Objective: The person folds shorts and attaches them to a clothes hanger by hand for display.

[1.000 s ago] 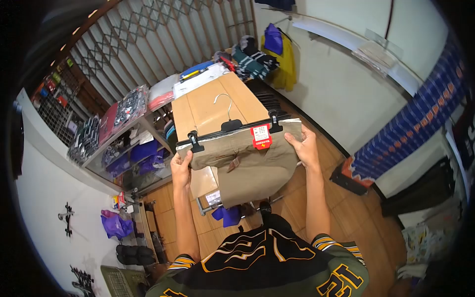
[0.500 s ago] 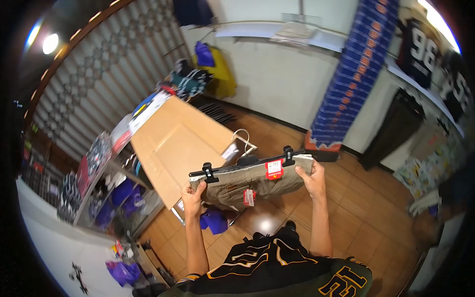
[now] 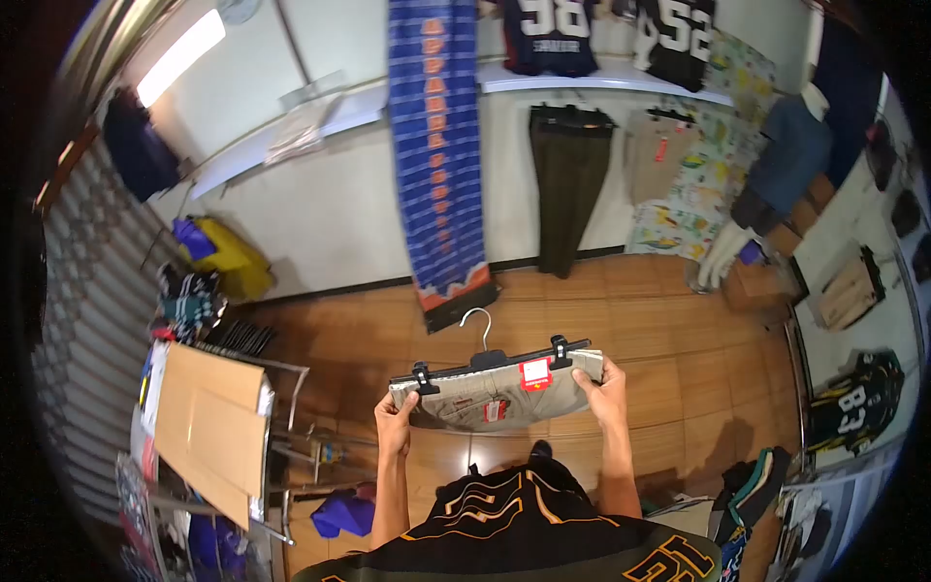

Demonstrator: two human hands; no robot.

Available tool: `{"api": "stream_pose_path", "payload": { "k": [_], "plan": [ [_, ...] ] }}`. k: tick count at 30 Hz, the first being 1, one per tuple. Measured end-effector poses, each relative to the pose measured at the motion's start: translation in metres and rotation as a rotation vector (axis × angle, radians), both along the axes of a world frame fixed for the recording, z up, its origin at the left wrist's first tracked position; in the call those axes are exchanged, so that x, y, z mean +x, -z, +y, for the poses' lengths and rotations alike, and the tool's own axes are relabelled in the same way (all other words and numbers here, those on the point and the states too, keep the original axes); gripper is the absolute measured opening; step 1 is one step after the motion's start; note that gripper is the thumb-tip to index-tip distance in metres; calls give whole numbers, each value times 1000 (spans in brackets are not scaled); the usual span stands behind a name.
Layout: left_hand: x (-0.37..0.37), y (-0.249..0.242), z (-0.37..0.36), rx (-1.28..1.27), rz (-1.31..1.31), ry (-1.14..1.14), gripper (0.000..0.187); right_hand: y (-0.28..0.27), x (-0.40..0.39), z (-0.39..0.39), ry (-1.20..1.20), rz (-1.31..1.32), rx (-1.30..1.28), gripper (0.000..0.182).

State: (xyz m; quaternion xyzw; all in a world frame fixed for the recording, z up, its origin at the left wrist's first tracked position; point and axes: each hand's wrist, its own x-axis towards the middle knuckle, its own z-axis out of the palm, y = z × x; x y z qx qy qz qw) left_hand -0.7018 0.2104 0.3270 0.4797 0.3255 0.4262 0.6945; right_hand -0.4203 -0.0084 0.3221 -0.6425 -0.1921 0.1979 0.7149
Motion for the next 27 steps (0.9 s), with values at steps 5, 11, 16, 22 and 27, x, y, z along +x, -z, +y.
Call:
{"api": "stream_pose_path", "payload": {
  "k": [5, 11, 16, 22, 27],
  "plan": [
    [114, 18, -28, 4, 13, 174, 13, 7, 71, -66, 189, 5, -41, 27],
    [226, 28, -50, 7, 45, 349, 14, 14, 131, -123, 426, -10, -36, 25],
    [311, 30, -50, 28, 57, 501, 15, 27, 169, -148, 577, -29, -5, 25],
    [421, 37, -45, 47, 61, 619, 16, 36, 226, -161, 707, 26, -32, 24],
    [522, 37, -37, 35, -15, 706, 15, 32, 293, -161, 806, 39, -75, 27]
  ]
}}
